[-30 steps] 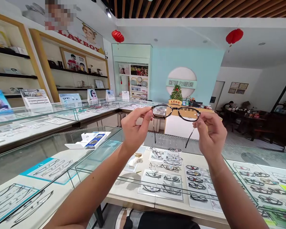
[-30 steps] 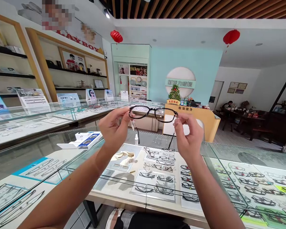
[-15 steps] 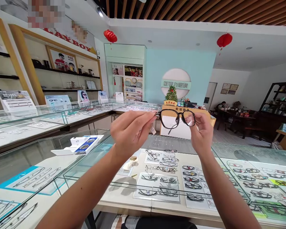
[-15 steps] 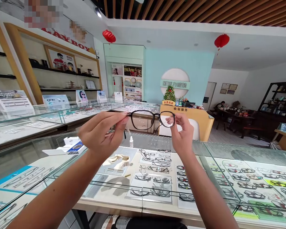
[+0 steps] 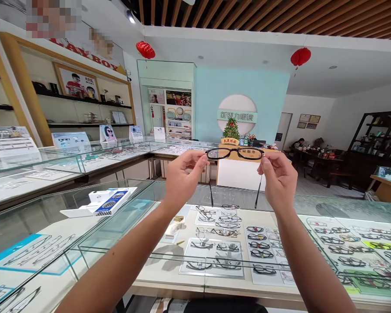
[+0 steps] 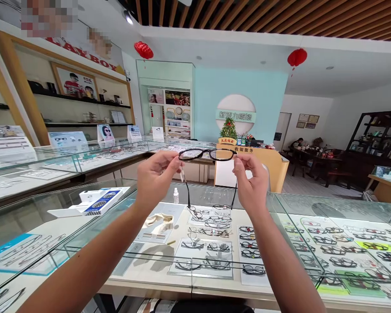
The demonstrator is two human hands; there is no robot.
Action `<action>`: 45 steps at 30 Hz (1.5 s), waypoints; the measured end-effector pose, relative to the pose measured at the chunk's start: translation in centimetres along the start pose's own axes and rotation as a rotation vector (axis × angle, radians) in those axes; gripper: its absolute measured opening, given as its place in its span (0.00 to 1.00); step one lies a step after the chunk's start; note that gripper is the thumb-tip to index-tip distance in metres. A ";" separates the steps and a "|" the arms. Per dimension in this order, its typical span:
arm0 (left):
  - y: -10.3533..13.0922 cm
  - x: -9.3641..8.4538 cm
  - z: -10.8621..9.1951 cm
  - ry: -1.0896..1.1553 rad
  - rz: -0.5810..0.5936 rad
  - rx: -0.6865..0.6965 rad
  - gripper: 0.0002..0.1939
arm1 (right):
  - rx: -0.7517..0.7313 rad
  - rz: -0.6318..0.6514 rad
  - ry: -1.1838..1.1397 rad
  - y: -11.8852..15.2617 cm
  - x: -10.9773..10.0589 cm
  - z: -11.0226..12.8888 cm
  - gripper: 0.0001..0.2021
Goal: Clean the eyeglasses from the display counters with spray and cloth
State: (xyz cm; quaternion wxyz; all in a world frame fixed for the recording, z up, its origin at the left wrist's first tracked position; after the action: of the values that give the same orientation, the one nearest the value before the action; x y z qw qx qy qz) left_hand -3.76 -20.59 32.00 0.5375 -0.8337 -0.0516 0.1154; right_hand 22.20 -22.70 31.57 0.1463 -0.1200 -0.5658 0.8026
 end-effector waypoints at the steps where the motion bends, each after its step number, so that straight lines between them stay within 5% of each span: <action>1: 0.0 0.4 0.6 0.069 0.041 -0.049 0.12 | 0.001 0.000 0.011 0.0 -0.1 0.2 0.09; 6: 0.2 1.4 2.1 0.100 0.073 -0.078 0.12 | -0.028 -0.018 0.071 0.2 -0.5 1.4 0.08; 12: 0.9 1.4 1.3 -0.200 -0.109 0.226 0.07 | -0.086 -0.037 0.090 0.1 -0.7 1.2 0.07; 16: 0.8 1.5 1.3 -0.301 -0.153 0.309 0.06 | -0.051 -0.034 0.090 0.3 -0.8 -0.7 0.09; 21: 1.0 2.7 2.8 -0.223 -0.067 0.219 0.05 | 0.073 -0.002 0.027 1.6 -0.8 -5.1 0.10; 25: 2.1 4.5 6.3 -0.211 -0.003 0.130 0.08 | 0.200 0.021 0.054 3.7 -0.5 -9.4 0.11; 35: 8.3 10.2 20.2 0.032 0.170 -0.210 0.15 | 0.416 0.218 0.012 10.1 1.8 -20.1 0.16; 41: 12.6 12.2 26.8 0.084 0.154 -0.305 0.16 | 0.483 0.252 -0.023 13.7 3.8 -26.0 0.19; 45: 15.3 12.6 29.2 0.056 0.104 -0.337 0.15 | 0.539 0.276 0.014 16.0 4.7 -28.2 0.20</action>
State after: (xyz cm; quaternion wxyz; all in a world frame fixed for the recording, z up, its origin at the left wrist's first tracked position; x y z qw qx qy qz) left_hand 0.59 1.49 4.81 0.3846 -0.9165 -0.0121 0.1095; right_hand 26.31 -1.42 7.02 0.0665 -0.1580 -0.3096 0.9353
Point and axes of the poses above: each hand's wrist, its own y-axis away from the middle knuckle, its own x-axis out of the palm, z = x × y, the point moved 4 cm from there along -y, towards the middle knuckle, and after that the axes turned 7 degrees about z, right-handed, at the moved point
